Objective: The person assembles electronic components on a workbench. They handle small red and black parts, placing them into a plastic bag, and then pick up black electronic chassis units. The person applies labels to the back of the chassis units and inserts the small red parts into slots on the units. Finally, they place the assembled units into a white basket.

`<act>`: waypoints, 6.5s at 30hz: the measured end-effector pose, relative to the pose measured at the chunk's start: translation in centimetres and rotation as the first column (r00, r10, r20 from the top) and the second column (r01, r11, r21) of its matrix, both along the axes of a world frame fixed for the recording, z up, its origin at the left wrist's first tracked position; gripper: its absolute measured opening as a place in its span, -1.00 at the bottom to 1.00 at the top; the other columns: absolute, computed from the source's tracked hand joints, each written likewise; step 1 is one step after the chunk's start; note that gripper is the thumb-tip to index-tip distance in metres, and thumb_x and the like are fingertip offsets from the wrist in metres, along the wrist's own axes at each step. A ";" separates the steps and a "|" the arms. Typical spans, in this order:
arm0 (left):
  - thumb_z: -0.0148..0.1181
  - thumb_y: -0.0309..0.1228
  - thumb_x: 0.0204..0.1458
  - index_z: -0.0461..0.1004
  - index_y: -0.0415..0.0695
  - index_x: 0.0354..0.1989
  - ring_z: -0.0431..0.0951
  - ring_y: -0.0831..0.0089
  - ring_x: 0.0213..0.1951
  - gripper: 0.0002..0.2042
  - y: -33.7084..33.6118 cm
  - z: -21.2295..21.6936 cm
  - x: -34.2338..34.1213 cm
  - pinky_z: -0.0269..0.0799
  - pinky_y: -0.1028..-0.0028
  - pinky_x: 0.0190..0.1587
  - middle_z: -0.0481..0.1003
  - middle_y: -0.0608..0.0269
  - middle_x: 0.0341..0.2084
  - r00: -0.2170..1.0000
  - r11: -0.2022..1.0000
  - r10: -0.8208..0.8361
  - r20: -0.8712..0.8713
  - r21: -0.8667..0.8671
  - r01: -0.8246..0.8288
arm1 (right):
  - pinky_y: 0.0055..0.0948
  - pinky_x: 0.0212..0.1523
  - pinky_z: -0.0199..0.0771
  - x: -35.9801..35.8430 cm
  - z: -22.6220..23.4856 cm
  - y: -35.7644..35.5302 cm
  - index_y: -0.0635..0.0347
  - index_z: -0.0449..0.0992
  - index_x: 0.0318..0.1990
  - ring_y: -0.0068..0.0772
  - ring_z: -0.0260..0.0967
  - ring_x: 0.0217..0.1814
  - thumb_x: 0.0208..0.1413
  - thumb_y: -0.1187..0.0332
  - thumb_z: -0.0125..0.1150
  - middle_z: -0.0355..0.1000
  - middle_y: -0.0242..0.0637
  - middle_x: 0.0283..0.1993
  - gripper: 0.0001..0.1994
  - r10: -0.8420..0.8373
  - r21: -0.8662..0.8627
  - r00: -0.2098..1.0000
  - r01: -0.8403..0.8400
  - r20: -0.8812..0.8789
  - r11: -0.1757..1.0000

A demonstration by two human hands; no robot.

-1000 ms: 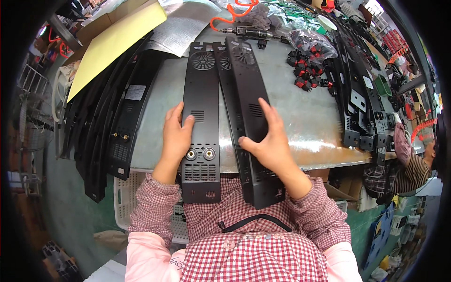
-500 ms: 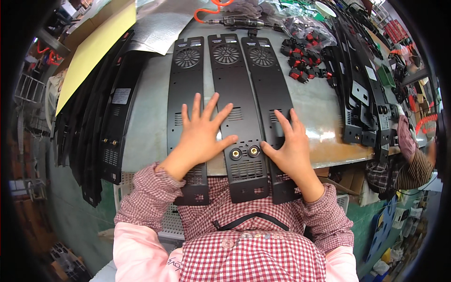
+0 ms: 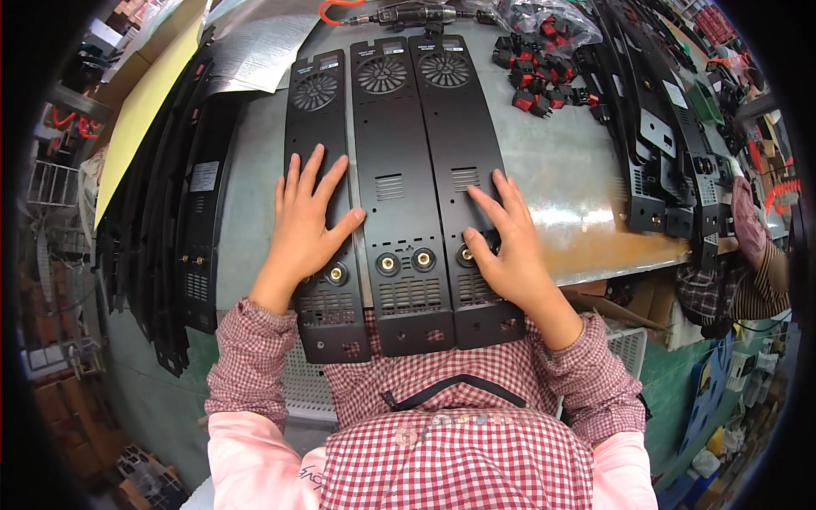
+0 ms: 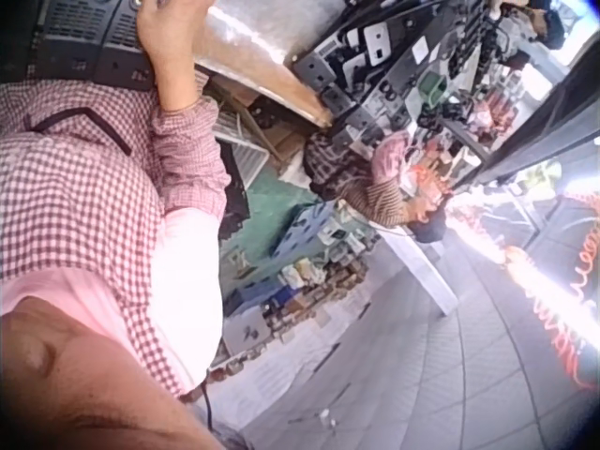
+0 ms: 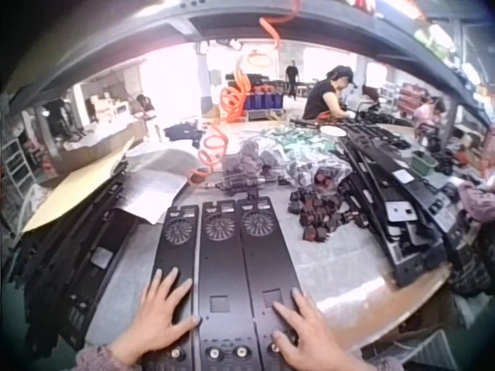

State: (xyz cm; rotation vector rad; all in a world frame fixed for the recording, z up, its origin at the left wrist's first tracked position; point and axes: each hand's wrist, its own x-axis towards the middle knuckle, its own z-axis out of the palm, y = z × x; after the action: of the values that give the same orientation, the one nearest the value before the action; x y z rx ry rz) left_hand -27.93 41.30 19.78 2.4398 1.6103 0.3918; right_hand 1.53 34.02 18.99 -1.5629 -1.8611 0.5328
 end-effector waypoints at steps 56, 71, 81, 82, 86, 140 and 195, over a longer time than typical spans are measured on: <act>0.00 -0.38 0.35 0.38 -0.28 0.15 0.43 0.39 0.14 -0.70 -11.9 8.6 -6.7 0.26 0.33 0.27 0.47 0.14 0.11 0.092 0.979 -0.055 0.994 0.072 -0.189 | 0.01 0.38 0.08 -2.1 12.1 2.0 0.16 0.51 0.15 0.04 0.18 0.41 -0.01 0.35 0.37 0.30 -0.08 0.34 -0.50 0.086 0.703 0.993 -0.003 -0.082 0.711; 0.15 -0.05 0.22 0.24 -0.35 0.29 0.31 0.21 0.28 -0.35 -17.6 11.5 -8.4 0.12 0.24 0.35 0.36 -0.01 0.21 0.587 0.894 0.164 0.793 0.132 -0.428 | -0.37 -0.44 0.41 -2.0 19.5 -3.4 0.14 0.50 -0.34 -0.38 0.43 -0.49 -0.03 0.40 0.34 0.38 -0.41 -0.54 -0.87 0.494 0.445 0.841 -0.538 0.223 0.716; 0.13 -0.26 0.21 0.50 -0.16 -0.09 0.43 0.03 0.13 -0.75 -13.7 15.6 -0.5 -0.22 -0.18 0.41 0.53 0.11 -0.18 0.982 0.977 -0.186 0.033 0.114 0.181 | -0.30 -0.49 0.43 -3.3 17.6 -4.9 0.15 0.46 -0.31 -0.22 0.50 -0.50 0.14 0.34 0.23 0.45 -0.28 -0.55 -0.88 0.609 0.001 0.783 -0.614 0.127 0.790; 0.11 -0.31 0.21 0.52 -0.19 -0.17 0.52 0.07 0.04 -0.80 -13.2 15.0 -0.8 -0.13 -0.14 0.41 0.55 0.11 -0.28 0.971 0.975 -0.222 0.088 0.040 0.219 | -0.28 -0.48 0.43 -3.3 17.3 -4.5 0.15 0.46 -0.31 -0.19 0.49 -0.50 0.16 0.33 0.22 0.45 -0.26 -0.55 -0.88 0.613 -0.066 0.784 -0.610 0.094 0.790; 0.09 -0.44 0.21 0.48 -0.21 -0.28 0.58 0.10 -0.35 -0.89 -12.0 14.4 -1.1 0.38 0.09 0.04 0.51 0.07 -0.51 0.934 0.938 -0.199 0.296 -0.218 0.269 | -0.23 -0.47 0.41 -2.9 16.0 -2.2 0.15 0.47 -0.29 -0.12 0.49 -0.50 0.21 0.28 0.20 0.46 -0.20 -0.55 -0.85 0.628 -0.297 0.778 -0.605 -0.021 0.739; 0.23 -0.37 0.16 0.50 -0.18 -0.33 0.21 0.21 0.32 -0.87 3.5 1.9 -4.4 -0.11 0.23 0.39 0.42 0.13 0.10 0.828 0.977 0.174 0.532 -0.201 -0.076 | -0.64 -0.11 0.41 -13.7 0.6 16.7 0.26 0.41 0.01 -0.69 0.36 -0.16 0.25 0.52 0.16 0.38 -0.39 -0.18 -0.79 0.587 0.130 0.720 -0.586 -0.369 0.800; 0.38 -0.41 0.00 0.52 -0.18 -0.47 0.18 -0.01 0.37 -0.84 4.3 -0.7 -4.9 0.07 0.14 0.35 0.44 0.07 0.13 0.880 0.970 0.243 0.408 -0.094 -0.225 | -0.68 -0.53 0.21 -13.7 -0.4 15.4 -0.01 0.42 0.20 -0.76 0.12 -0.56 -0.02 0.58 0.40 0.25 -0.53 -0.49 -0.42 0.361 0.162 0.929 -0.346 -0.080 0.924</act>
State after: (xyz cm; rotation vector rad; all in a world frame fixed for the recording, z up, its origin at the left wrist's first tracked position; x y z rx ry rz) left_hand -32.81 45.57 19.09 1.9515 1.6910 0.8440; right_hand -12.17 49.40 18.63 -1.0843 -2.0593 0.6120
